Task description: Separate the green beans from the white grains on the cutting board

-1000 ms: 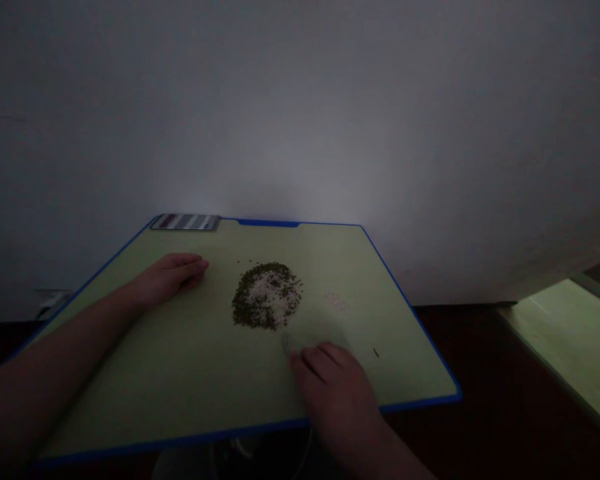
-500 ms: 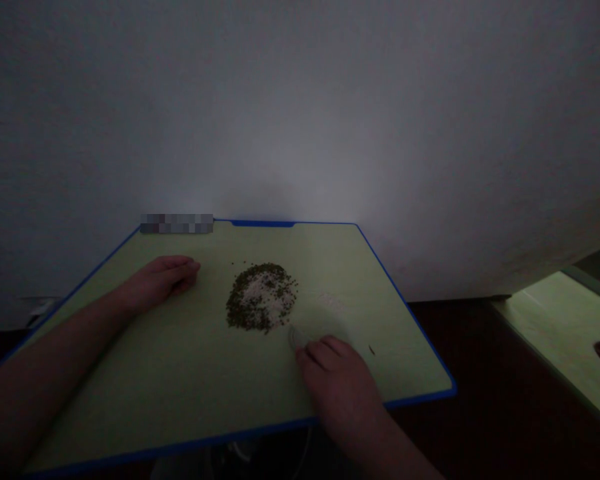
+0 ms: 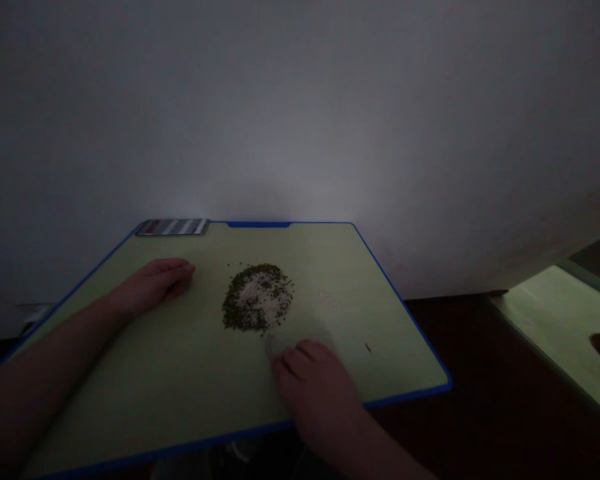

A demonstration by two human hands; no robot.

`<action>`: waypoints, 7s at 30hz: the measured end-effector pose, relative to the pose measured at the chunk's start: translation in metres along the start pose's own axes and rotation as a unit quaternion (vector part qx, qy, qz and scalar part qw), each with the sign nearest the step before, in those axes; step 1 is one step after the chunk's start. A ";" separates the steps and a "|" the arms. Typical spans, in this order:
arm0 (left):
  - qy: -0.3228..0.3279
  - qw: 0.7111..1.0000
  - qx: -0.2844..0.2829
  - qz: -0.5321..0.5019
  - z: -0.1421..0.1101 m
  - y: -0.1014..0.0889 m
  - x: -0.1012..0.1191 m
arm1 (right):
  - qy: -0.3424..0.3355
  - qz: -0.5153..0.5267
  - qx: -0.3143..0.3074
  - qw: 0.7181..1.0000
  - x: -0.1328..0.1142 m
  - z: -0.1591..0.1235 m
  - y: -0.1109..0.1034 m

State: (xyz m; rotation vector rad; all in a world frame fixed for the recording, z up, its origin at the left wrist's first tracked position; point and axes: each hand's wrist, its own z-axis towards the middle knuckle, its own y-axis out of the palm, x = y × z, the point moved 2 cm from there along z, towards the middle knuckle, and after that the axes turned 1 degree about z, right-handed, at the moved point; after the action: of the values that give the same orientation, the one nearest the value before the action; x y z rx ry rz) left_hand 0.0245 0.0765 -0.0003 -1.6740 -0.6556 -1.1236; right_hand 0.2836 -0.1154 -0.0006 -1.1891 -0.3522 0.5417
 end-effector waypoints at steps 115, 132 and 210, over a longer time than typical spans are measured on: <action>0.001 1.000 -0.005 0.017 0.000 -0.002 -0.004 | 0.010 0.183 0.019 0.983 0.026 -0.001 -0.007; 0.009 0.999 -0.004 0.031 -0.002 -0.002 0.000 | 0.035 0.157 0.033 0.986 0.022 0.010 -0.006; 0.011 0.999 -0.001 0.038 -0.001 -0.001 0.000 | 0.192 0.231 0.136 0.944 0.055 -0.011 -0.030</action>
State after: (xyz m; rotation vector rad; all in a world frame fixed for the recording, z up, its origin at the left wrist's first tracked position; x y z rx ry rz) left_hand 0.0230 0.0756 0.0006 -1.6723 -0.5740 -1.0873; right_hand 0.3408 -0.1004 0.0224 -1.0770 0.3381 0.7188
